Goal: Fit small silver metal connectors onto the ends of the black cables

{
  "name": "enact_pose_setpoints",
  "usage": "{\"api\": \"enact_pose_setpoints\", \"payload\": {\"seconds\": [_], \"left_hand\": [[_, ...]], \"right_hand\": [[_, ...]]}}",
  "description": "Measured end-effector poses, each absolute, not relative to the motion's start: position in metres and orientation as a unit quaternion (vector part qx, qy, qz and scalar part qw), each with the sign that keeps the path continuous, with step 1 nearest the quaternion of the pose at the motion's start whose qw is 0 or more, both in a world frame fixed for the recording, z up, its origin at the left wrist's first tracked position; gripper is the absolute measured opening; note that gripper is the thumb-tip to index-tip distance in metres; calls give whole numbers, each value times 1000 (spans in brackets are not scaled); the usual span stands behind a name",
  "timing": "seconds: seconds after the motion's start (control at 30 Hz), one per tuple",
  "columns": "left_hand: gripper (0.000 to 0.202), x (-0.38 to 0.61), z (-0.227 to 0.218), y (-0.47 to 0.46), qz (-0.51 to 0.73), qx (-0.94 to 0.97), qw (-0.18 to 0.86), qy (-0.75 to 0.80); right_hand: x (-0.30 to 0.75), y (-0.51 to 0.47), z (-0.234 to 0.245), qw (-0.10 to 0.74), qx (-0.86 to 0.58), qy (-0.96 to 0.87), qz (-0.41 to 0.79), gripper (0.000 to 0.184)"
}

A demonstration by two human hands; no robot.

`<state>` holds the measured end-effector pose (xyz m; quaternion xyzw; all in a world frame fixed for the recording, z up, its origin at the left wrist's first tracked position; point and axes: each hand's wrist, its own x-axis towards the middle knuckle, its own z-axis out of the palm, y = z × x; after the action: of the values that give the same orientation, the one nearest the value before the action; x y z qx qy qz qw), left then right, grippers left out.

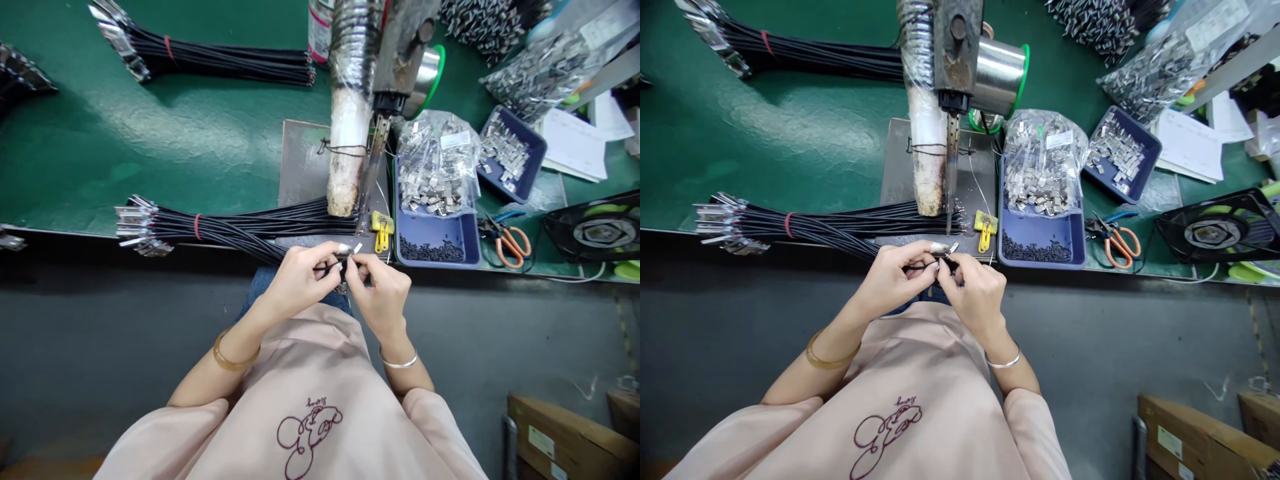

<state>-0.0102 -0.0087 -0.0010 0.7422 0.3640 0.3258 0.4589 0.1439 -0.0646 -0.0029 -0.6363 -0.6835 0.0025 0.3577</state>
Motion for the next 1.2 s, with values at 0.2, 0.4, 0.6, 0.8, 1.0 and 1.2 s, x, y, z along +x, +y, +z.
{"api": "enact_pose_setpoints", "payload": {"seconds": [0.2, 0.4, 0.6, 0.8, 1.0, 1.2], "left_hand": [[21, -18, 1, -5, 314, 752, 478, 329], [14, -19, 2, -1, 318, 734, 510, 318], [17, -9, 3, -5, 327, 698, 538, 341], [20, -4, 4, -6, 344, 659, 560, 366], [13, -3, 1, -4, 378, 648, 531, 394], [19, -4, 6, -3, 342, 683, 526, 373]], "right_hand": [[156, -71, 13, 372, -599, -707, 50, 17], [231, -55, 30, 276, -712, -642, -74, 11], [279, 0, 13, 186, -722, -667, 11, 2], [252, -19, 19, 298, -715, -632, 32, 7], [191, -64, 18, 507, -655, -530, 181, 10], [159, -68, -2, 494, -622, -589, 150, 6]]}}
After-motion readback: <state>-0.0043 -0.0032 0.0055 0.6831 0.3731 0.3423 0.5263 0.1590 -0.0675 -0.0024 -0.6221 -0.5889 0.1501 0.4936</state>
